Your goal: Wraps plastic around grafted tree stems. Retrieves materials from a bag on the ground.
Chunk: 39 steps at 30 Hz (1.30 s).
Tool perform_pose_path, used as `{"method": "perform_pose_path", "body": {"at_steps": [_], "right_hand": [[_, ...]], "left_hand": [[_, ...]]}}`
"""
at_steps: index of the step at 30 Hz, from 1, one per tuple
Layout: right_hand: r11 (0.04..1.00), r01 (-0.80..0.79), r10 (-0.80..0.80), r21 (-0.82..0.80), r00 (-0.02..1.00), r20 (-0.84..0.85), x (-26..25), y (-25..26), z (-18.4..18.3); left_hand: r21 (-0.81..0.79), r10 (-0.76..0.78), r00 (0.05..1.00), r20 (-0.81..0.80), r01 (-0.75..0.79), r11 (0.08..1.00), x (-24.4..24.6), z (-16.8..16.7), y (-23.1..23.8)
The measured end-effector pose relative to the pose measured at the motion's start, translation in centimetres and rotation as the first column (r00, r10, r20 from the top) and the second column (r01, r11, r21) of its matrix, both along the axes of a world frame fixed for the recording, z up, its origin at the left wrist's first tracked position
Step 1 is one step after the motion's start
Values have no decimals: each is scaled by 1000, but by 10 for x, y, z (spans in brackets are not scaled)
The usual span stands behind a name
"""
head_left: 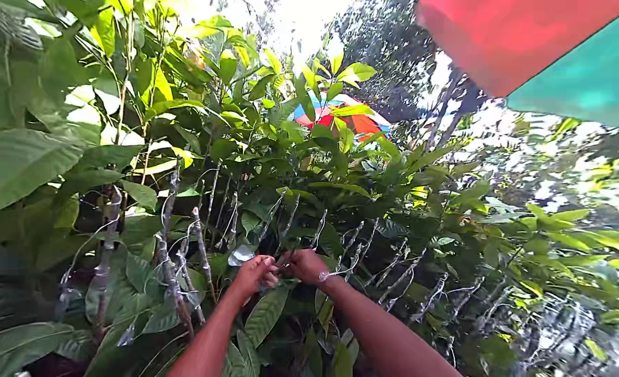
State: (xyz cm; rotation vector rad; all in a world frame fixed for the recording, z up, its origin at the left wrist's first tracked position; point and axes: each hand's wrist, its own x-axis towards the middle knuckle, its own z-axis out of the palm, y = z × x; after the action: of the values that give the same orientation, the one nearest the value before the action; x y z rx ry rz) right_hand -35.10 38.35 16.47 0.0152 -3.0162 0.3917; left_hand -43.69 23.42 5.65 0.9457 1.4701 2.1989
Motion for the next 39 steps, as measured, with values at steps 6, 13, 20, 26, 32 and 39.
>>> {"method": "perform_pose_path", "body": {"at_steps": [6, 13, 20, 26, 32, 39], "right_hand": [[998, 38, -34, -47, 996, 77, -5, -14, 0], [981, 132, -128, -143, 991, 37, 29, -46, -16], [944, -163, 109, 288, 974, 197, 87, -122, -7], [993, 63, -86, 104, 968, 235, 36, -38, 78], [792, 44, -161, 609, 977, 138, 76, -83, 21], [987, -79, 111, -138, 963, 245, 64, -80, 81]], "left_hand": [[-46, 159, 970, -183, -170, 984, 2, 0, -2], [-44, 384, 814, -435, -446, 894, 4, 1, -8], [-153, 158, 916, -368, -227, 962, 25, -2, -5], [-249, 12, 785, -619, -212, 945, 23, -14, -11], [-21, 288, 914, -287, -306, 952, 16, -4, -32], [-234, 53, 658, -752, -341, 911, 35, -16, -22]]}}
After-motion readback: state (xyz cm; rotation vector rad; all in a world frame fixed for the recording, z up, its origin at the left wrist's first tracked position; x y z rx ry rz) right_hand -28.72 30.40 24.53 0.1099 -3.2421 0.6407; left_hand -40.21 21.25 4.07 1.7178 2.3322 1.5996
